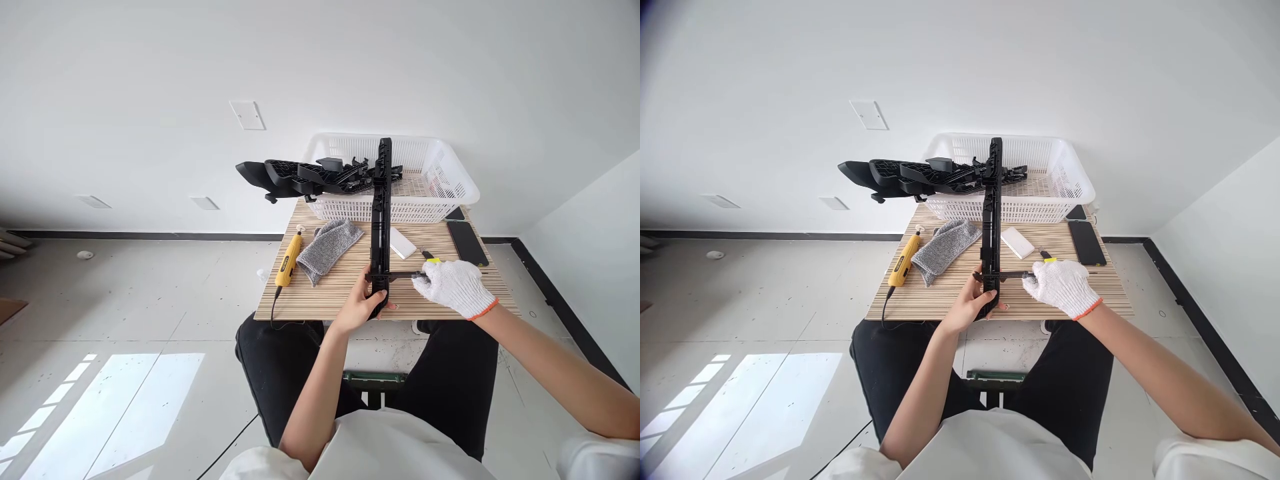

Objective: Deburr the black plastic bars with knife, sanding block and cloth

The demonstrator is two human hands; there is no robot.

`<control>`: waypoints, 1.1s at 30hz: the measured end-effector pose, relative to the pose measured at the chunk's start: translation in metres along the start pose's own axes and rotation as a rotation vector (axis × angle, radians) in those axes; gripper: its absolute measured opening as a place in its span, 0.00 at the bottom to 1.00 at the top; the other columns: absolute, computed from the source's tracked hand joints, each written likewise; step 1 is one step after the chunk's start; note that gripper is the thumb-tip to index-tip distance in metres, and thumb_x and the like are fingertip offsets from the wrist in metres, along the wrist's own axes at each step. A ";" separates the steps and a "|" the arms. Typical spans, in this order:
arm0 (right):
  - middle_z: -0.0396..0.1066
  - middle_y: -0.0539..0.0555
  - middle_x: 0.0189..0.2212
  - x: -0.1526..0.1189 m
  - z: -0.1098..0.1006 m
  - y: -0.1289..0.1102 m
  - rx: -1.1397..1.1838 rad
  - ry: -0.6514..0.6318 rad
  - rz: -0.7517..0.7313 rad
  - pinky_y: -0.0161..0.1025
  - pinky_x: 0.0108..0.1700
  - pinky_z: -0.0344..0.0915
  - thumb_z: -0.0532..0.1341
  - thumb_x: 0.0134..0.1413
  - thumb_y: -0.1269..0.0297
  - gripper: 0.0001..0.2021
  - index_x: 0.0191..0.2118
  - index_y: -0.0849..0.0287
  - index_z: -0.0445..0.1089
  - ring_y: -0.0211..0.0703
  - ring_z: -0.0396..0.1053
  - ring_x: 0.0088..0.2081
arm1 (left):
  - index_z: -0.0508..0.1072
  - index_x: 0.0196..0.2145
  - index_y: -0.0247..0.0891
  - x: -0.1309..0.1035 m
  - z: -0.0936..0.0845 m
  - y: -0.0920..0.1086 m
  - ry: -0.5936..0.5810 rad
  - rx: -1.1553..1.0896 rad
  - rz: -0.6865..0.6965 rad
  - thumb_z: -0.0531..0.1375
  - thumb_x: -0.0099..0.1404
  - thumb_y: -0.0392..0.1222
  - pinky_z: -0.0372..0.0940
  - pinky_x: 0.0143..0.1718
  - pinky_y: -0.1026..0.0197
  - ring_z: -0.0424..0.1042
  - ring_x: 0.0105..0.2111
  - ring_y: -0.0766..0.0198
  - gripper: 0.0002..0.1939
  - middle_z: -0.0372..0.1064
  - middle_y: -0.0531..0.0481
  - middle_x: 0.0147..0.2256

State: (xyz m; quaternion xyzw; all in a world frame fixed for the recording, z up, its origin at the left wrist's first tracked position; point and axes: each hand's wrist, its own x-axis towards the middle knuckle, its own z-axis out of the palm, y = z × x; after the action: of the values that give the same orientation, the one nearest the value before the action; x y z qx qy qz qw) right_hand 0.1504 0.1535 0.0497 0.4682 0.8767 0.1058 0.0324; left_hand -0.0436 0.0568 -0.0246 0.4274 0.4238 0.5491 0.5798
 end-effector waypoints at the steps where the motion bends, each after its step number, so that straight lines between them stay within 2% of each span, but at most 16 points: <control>1: 0.69 0.61 0.20 0.000 0.000 0.000 0.000 0.004 -0.002 0.37 0.30 0.45 0.44 0.61 0.50 0.28 0.33 0.63 0.75 0.55 0.70 0.27 | 0.47 0.69 0.51 0.000 0.000 0.000 0.002 -0.003 -0.003 0.61 0.67 0.47 0.65 0.20 0.66 0.78 0.33 0.61 0.39 0.58 0.37 0.59; 7: 0.70 0.61 0.21 0.003 0.001 0.003 -0.021 0.051 -0.024 0.36 0.30 0.45 0.45 0.62 0.50 0.26 0.31 0.61 0.74 0.53 0.70 0.26 | 0.49 0.68 0.51 0.002 0.002 0.002 0.015 -0.059 -0.015 0.63 0.65 0.46 0.64 0.19 0.67 0.78 0.32 0.61 0.39 0.60 0.37 0.60; 14: 0.70 0.60 0.20 0.004 0.004 0.008 -0.030 0.089 -0.053 0.36 0.28 0.42 0.46 0.63 0.51 0.25 0.30 0.60 0.74 0.51 0.69 0.24 | 0.45 0.70 0.52 0.002 0.002 0.002 -0.008 -0.057 -0.026 0.62 0.66 0.46 0.65 0.20 0.66 0.78 0.32 0.61 0.41 0.57 0.35 0.62; 19: 0.68 0.60 0.18 0.004 0.005 0.013 0.011 0.128 -0.070 0.38 0.27 0.38 0.47 0.62 0.50 0.26 0.27 0.61 0.73 0.45 0.62 0.20 | 0.44 0.70 0.53 0.002 0.003 0.006 0.001 -0.050 -0.048 0.63 0.65 0.46 0.66 0.20 0.66 0.78 0.32 0.60 0.43 0.59 0.36 0.60; 23: 0.67 0.59 0.16 0.002 -0.001 0.026 0.043 0.188 -0.052 0.38 0.27 0.36 0.48 0.61 0.50 0.26 0.26 0.61 0.74 0.41 0.56 0.18 | 0.50 0.67 0.51 0.003 0.003 0.008 -0.018 -0.066 -0.053 0.62 0.66 0.46 0.66 0.19 0.66 0.78 0.32 0.61 0.37 0.56 0.35 0.63; 26: 0.66 0.58 0.15 0.000 -0.005 0.032 0.030 0.217 -0.010 0.38 0.26 0.36 0.49 0.60 0.48 0.25 0.27 0.60 0.75 0.42 0.57 0.18 | 0.54 0.64 0.49 0.002 0.003 0.007 -0.032 -0.077 -0.040 0.62 0.66 0.46 0.65 0.18 0.67 0.77 0.32 0.62 0.32 0.52 0.35 0.65; 30: 0.67 0.57 0.16 -0.002 0.001 0.028 0.035 0.194 0.003 0.37 0.27 0.37 0.49 0.59 0.48 0.24 0.26 0.60 0.74 0.42 0.60 0.19 | 0.55 0.64 0.48 0.000 0.002 0.007 -0.023 -0.058 -0.049 0.62 0.67 0.46 0.68 0.20 0.65 0.78 0.35 0.58 0.32 0.55 0.35 0.63; 33: 0.66 0.57 0.16 0.001 0.010 0.021 0.041 0.159 -0.012 0.37 0.27 0.37 0.49 0.59 0.48 0.25 0.27 0.60 0.73 0.42 0.62 0.20 | 0.55 0.65 0.49 -0.001 0.001 0.008 -0.062 -0.068 -0.087 0.62 0.67 0.47 0.71 0.25 0.63 0.78 0.40 0.54 0.32 0.57 0.36 0.63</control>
State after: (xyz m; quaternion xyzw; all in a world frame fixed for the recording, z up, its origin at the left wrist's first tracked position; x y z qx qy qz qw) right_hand 0.1684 0.1677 0.0449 0.4537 0.8812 0.1244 -0.0463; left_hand -0.0447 0.0561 -0.0167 0.4053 0.4048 0.5240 0.6303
